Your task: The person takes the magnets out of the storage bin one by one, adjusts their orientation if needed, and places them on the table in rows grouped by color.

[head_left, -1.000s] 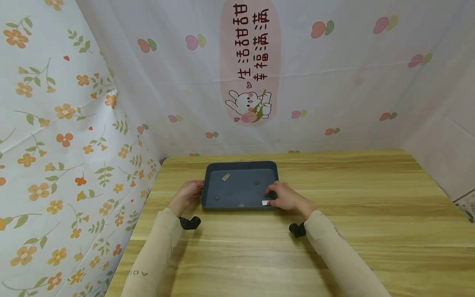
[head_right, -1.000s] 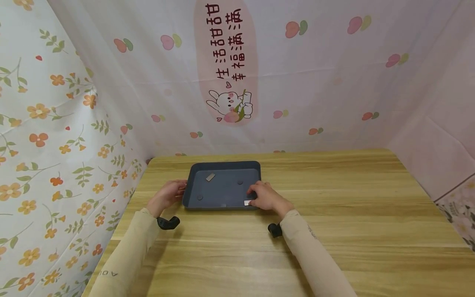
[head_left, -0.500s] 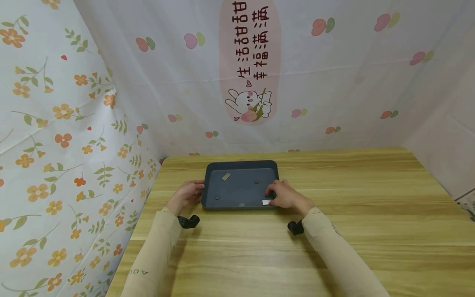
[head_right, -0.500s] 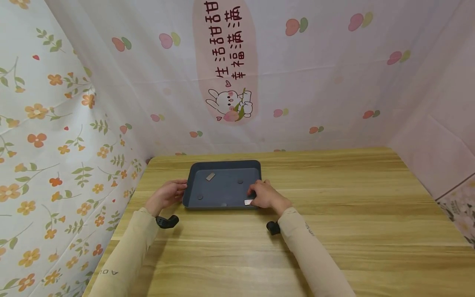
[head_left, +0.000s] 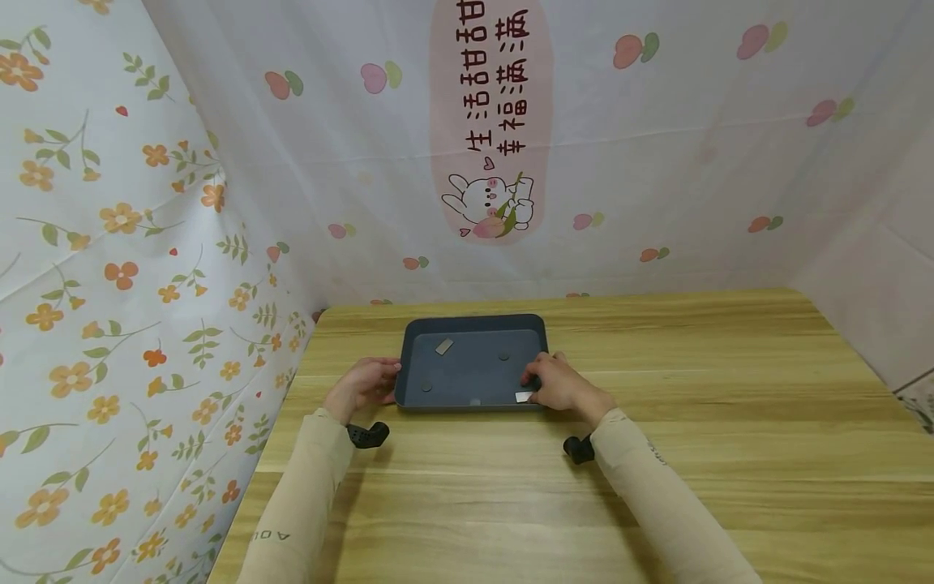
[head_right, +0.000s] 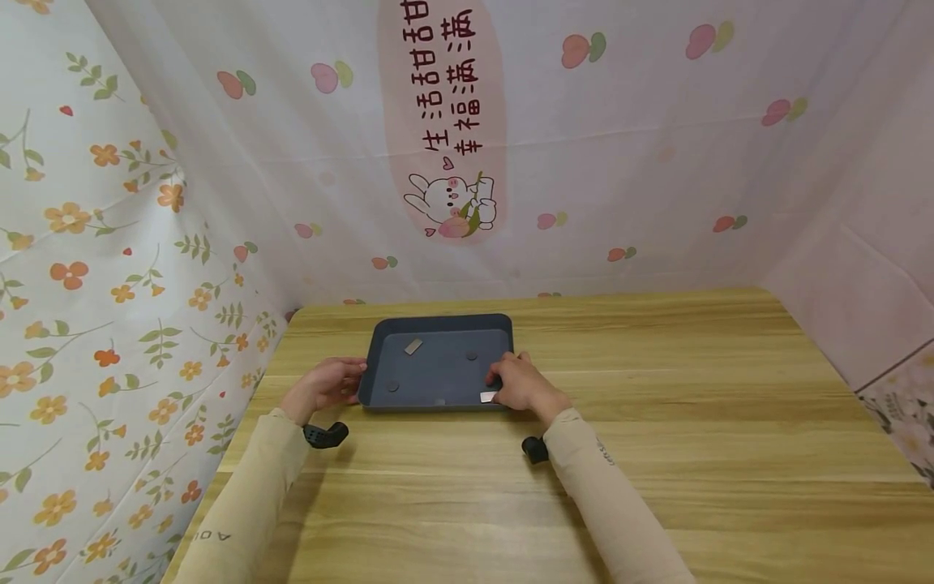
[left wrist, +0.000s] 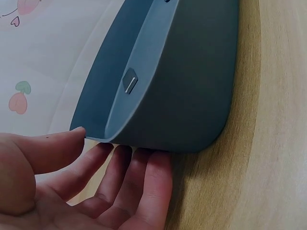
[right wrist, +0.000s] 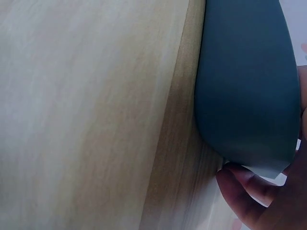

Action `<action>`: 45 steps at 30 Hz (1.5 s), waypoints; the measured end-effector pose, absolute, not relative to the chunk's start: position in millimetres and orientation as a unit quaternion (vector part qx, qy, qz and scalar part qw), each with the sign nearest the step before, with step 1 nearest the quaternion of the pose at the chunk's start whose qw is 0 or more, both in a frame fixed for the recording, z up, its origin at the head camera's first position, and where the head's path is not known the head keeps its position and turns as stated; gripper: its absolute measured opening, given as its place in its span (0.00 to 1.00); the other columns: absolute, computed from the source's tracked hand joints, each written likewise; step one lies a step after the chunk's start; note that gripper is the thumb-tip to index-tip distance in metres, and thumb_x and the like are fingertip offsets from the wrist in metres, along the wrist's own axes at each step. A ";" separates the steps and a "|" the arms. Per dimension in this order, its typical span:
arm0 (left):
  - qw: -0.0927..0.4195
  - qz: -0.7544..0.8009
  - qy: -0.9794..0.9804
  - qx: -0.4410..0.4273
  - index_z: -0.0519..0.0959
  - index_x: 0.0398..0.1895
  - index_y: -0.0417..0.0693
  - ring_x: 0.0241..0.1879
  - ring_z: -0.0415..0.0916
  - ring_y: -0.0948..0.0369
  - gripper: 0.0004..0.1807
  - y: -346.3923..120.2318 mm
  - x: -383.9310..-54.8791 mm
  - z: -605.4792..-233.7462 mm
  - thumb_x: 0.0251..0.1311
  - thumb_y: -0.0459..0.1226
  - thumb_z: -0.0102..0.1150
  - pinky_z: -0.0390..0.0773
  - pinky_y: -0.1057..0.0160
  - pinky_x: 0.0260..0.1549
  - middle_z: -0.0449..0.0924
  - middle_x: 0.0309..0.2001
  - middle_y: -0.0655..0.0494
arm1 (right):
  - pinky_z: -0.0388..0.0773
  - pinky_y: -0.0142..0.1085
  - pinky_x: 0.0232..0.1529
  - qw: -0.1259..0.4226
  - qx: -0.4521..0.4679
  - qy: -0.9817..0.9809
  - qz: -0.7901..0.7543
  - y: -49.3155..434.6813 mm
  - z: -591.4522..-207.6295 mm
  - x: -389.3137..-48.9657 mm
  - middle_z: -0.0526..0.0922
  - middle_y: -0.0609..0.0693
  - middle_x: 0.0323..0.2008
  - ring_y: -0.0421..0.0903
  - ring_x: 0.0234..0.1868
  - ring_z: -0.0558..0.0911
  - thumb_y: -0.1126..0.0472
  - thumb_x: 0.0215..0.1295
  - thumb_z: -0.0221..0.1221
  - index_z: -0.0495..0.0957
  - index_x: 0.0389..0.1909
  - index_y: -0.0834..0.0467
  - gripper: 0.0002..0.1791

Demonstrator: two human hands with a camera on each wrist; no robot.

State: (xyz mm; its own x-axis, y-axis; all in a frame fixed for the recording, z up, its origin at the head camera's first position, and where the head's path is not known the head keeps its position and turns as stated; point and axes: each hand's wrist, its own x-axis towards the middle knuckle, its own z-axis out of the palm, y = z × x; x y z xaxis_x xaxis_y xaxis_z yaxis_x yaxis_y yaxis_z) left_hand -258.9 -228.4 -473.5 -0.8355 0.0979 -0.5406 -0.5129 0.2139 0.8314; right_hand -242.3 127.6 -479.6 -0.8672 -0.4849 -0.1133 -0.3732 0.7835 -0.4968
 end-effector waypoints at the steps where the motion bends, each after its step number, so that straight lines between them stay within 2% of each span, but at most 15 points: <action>1: 0.249 0.611 0.738 -0.143 0.66 0.67 0.36 0.41 0.74 0.59 0.22 -228.3 -258.9 -473.9 0.72 0.35 0.44 0.77 0.62 0.36 0.78 0.43 0.52 | 0.68 0.48 0.50 0.116 -0.229 0.937 -0.236 127.6 -479.6 -241.9 0.76 0.55 0.47 0.57 0.49 0.66 0.63 0.56 0.68 0.82 0.41 0.56 0.11; 20: 0.255 0.604 0.740 -0.150 0.66 0.68 0.39 0.49 0.73 0.56 0.23 -229.1 -260.5 -472.8 0.73 0.36 0.44 0.78 0.59 0.41 0.77 0.53 0.47 | 0.69 0.46 0.48 0.081 -0.221 0.945 -0.226 124.9 -485.3 -241.5 0.76 0.54 0.44 0.57 0.47 0.67 0.61 0.57 0.67 0.83 0.36 0.54 0.06; 35: 0.255 0.599 0.743 -0.157 0.66 0.68 0.39 0.48 0.74 0.56 0.22 -227.6 -259.5 -473.3 0.73 0.36 0.44 0.79 0.60 0.40 0.77 0.50 0.48 | 0.68 0.47 0.48 0.114 -0.211 0.954 -0.181 120.4 -479.1 -244.3 0.74 0.54 0.44 0.56 0.46 0.66 0.59 0.59 0.67 0.79 0.33 0.52 0.06; 45: 0.252 0.594 0.747 -0.157 0.66 0.68 0.39 0.48 0.74 0.56 0.23 -227.5 -259.5 -472.6 0.73 0.36 0.45 0.79 0.60 0.39 0.77 0.53 0.46 | 0.67 0.47 0.47 0.141 -0.213 0.956 -0.144 117.9 -475.4 -248.3 0.72 0.54 0.43 0.56 0.46 0.64 0.57 0.59 0.66 0.77 0.31 0.52 0.07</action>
State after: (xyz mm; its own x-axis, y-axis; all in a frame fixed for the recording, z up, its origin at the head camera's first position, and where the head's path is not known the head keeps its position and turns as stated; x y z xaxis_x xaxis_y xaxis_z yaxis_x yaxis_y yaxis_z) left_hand -259.5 -227.5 -472.6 -0.8235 0.0652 -0.5636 -0.5344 0.2445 0.8091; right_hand -248.3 117.9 -475.4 -0.8692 -0.4486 -0.2080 -0.3675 0.8675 -0.3353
